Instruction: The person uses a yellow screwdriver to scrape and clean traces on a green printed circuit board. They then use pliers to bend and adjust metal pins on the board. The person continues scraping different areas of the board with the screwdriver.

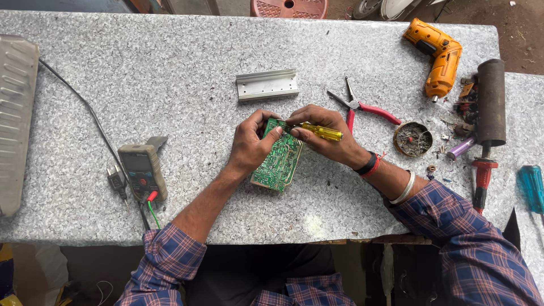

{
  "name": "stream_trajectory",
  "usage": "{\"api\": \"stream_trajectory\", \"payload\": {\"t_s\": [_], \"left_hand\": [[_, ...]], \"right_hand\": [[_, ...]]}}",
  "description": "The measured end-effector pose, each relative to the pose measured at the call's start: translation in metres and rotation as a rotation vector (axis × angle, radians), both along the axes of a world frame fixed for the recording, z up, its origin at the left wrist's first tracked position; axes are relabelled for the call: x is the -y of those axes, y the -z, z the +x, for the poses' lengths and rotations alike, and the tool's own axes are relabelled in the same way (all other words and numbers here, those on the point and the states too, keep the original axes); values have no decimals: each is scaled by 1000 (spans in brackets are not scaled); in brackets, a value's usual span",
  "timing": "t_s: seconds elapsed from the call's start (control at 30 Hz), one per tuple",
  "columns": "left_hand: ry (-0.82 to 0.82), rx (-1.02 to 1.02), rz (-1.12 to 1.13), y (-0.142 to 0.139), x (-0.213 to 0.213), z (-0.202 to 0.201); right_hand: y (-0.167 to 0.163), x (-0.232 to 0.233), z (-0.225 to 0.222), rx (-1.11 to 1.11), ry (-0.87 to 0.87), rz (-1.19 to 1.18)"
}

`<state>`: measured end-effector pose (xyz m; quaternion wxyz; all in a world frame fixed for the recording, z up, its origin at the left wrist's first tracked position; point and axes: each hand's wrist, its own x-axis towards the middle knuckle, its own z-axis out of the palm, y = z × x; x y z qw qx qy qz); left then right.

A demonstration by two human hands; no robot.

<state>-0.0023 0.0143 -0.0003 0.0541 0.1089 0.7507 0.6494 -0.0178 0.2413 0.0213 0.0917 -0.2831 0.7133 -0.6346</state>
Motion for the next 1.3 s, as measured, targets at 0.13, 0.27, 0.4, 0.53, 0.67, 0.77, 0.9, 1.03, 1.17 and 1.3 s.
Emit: {"api": "stream_trajectory", "payload": {"t_s": [0.13,0.27,0.4,0.53,0.67,0.77,0.9,1.03,1.17,1.3], "left_hand": [[-51,-33,4,1,-1,2],[-90,-49,71,2,-1,4],[-81,-41,76,3,-2,4],[-51,-50,114,3,-4,3],[-46,-53,108,3,-4,1],[-33,-51,96,4,-4,1],[-32,-61,76,4,-3,0],[-50,-70,44,3,-5,0],[-58,-77,22,2,-5,-1],[-66,-78,-3,3,-4,0]], "right_hand": [[2,0,2,-41,44,56],[4,-1,2,-51,71,25],[5,-2,2,-42,73,-25],[4,-2,2,-20,82,-44],[5,-2,2,-70,64,-32],[6,-1,1,-72,60,-13],[5,-1,1,-88,57,6],[2,0,2,-142,68,36],[1,0,1,-150,59,52],[0,0,-2,-144,36,51]]}}
